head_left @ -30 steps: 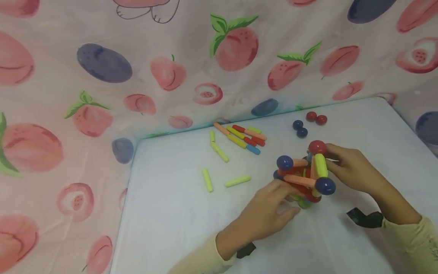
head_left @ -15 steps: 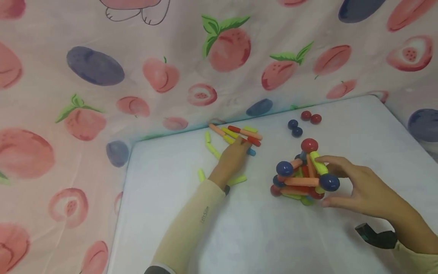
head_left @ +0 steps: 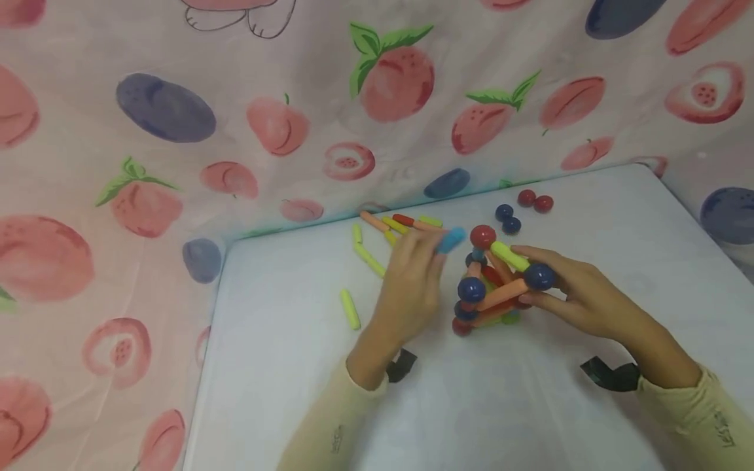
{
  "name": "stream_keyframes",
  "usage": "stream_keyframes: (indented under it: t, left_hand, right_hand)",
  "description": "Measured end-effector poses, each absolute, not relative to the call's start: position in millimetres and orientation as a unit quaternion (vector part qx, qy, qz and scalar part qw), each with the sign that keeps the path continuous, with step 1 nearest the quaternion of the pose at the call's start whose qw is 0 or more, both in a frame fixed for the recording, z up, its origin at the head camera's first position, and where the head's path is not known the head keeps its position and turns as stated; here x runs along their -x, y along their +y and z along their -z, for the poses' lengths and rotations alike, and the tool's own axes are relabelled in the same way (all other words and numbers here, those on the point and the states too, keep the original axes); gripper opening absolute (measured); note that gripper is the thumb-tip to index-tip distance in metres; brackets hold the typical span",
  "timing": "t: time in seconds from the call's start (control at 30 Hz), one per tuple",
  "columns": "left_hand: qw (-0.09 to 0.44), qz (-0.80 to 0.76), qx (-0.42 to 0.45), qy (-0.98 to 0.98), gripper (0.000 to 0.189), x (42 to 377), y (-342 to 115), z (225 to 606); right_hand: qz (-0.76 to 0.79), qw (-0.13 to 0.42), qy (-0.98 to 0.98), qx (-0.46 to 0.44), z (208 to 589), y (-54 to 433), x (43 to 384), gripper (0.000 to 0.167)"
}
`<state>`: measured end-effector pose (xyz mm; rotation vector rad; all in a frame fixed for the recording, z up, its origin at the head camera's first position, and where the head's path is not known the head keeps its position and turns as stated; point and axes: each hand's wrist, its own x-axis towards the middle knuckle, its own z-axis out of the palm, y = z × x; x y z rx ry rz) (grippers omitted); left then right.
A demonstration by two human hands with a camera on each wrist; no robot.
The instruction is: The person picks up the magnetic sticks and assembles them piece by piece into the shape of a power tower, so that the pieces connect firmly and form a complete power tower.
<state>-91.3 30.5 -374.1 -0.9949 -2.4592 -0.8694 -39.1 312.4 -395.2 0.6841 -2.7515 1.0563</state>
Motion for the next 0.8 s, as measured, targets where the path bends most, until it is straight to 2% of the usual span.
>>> stream_keyframes:
  t: [0.07, 0.1, 0.23, 0.33, 0.43, 0.53, 0.63, 0.8]
  left_hand:
    - [0.233, 0.256, 0.398, -0.850, 0.030, 71.1, 39.1, 362.7]
    - [0.246, 0.224, 0.413, -0.848, 0.031, 63.2, 43.8, 360.8]
    - [0.241, 0.127, 0.407, -0.872, 0.034, 47.3, 58.1, 367.6]
    - [0.235, 0.131, 0.392, -0.880, 0.037, 47.4, 63.7, 377.7]
    - [0.259, 0.157, 0.387, -0.871, 0.036, 49.1, 67.6, 384.6]
    - [0.282, 0.180, 0.380, -0.862, 0.039, 48.8, 70.4, 388.3]
    - [0.261, 0.241, 0.357, -0.864, 0.053, 44.6, 70.5, 391.3]
    - [0.182, 0.365, 0.345, -0.845, 0.070, 27.8, 67.9, 393.6]
  right_hand:
    - [-0.372, 0.055, -0.896, -0.237, 398.1, 309.6, 45.4, 0.088]
    - [-0.380, 0.056, -0.892, -0.238, 398.6, 308.1, 46.9, 0.089]
    - [-0.407, 0.068, -0.881, -0.231, 394.5, 304.5, 43.9, 0.089]
    - [-0.422, 0.089, -0.869, -0.241, 390.2, 303.3, 40.0, 0.082]
    - [-0.420, 0.113, -0.864, -0.253, 389.1, 301.8, 38.5, 0.073]
    - [-0.409, 0.133, -0.866, -0.254, 390.1, 301.1, 38.3, 0.071]
    - [-0.399, 0.141, -0.873, -0.240, 392.1, 302.7, 38.2, 0.073]
    - [-0.420, 0.122, -0.872, -0.219, 394.8, 311.8, 42.7, 0.071]
